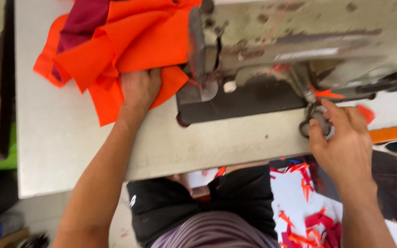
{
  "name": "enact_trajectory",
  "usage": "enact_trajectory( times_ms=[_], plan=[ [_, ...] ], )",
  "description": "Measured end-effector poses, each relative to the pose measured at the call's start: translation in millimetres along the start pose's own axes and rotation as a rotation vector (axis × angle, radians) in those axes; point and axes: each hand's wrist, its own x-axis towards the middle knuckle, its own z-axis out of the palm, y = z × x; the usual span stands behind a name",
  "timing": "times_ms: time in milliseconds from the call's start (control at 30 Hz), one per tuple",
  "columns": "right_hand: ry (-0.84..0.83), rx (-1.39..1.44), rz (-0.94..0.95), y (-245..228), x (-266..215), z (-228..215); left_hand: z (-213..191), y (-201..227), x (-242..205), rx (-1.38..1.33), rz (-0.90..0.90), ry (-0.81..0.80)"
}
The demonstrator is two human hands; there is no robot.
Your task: Sewing the seams of orange pants using an overlock machine and a standard industrial sewing machine.
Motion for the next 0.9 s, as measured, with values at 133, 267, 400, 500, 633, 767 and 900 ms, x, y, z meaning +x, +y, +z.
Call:
enact_trajectory(
  times_ms=[133,267,400,500,633,767,900],
  plan=[
    [-0.277,-0.228,0.086,19,-17,25,-53,6,-3,-0.332,-0.492,-0.114],
    [-0.331,-0.003,0.275,7,-14,11,-121,36,-15,-0.421,-0.717,-0.155],
    [-0.314,1.191,1.063,-27,-47,17,-136,48,-33,-0.397,-0.788,-0.183],
    [-0.338,1.968,1.275,-70,-91,48,-144,56,-37,-0.401,-0.810,-0.184],
    [-0.731,2.139,0.974,-155,-85,72,-144,60,-44,-0.447,-0.786,-0.164],
    [-0.678,1.968,0.834,-204,-31,47,-141,62,-48,-0.443,-0.787,-0.115],
    [-0.505,1.848,0.847,-194,-50,65,-141,60,-59,-0.446,-0.765,-0.112]
  ],
)
